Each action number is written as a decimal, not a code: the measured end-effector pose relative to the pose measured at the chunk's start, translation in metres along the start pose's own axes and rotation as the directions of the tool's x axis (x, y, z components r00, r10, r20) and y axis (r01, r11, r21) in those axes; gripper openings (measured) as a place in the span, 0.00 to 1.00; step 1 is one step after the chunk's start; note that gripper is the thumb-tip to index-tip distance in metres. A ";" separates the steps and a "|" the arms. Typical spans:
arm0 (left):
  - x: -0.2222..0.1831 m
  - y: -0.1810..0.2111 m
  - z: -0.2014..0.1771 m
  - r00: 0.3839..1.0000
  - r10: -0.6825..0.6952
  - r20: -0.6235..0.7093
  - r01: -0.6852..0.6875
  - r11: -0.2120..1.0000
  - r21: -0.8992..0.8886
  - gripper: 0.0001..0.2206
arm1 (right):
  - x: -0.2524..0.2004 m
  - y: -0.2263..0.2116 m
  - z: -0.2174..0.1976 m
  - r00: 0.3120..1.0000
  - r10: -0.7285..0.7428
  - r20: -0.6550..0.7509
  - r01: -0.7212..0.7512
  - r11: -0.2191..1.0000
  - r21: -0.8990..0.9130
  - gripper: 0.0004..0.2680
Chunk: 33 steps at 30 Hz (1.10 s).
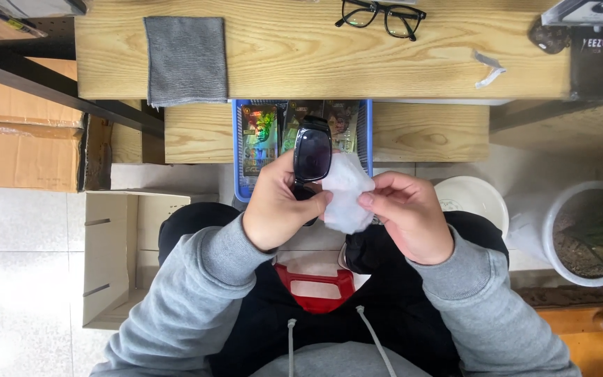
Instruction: The person is cleaning a pair of sunglasses by wiping the lenses and frame with a small white cloth.
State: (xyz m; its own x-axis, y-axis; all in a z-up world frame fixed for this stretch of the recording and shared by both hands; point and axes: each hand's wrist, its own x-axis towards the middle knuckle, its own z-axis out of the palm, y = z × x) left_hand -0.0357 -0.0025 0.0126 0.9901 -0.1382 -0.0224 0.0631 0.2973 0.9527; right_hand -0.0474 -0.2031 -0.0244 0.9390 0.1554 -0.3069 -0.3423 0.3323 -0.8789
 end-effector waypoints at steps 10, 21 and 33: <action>-0.004 -0.023 -0.004 0.996 -0.063 -0.062 0.059 0.996 -0.065 0.26 | -0.001 -0.007 0.005 1.000 0.016 -0.013 -0.014 0.991 0.136 0.06; -0.018 0.007 0.002 0.722 0.643 0.253 -0.669 0.743 0.021 0.10 | -0.004 -0.025 0.000 0.486 -0.725 0.488 0.863 0.488 -0.133 0.08; -0.007 -0.008 -0.002 0.933 0.357 0.031 -0.358 0.923 0.144 0.15 | -0.001 -0.016 0.002 0.959 -0.264 0.106 0.261 0.964 0.045 0.06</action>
State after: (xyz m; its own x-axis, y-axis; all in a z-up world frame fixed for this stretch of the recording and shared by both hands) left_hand -0.0431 -0.0018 0.0046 0.9429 -0.0523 0.3290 -0.3143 0.1877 0.9306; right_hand -0.0432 -0.2071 -0.0090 0.9868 0.1600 -0.0233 -0.0869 0.4033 -0.9109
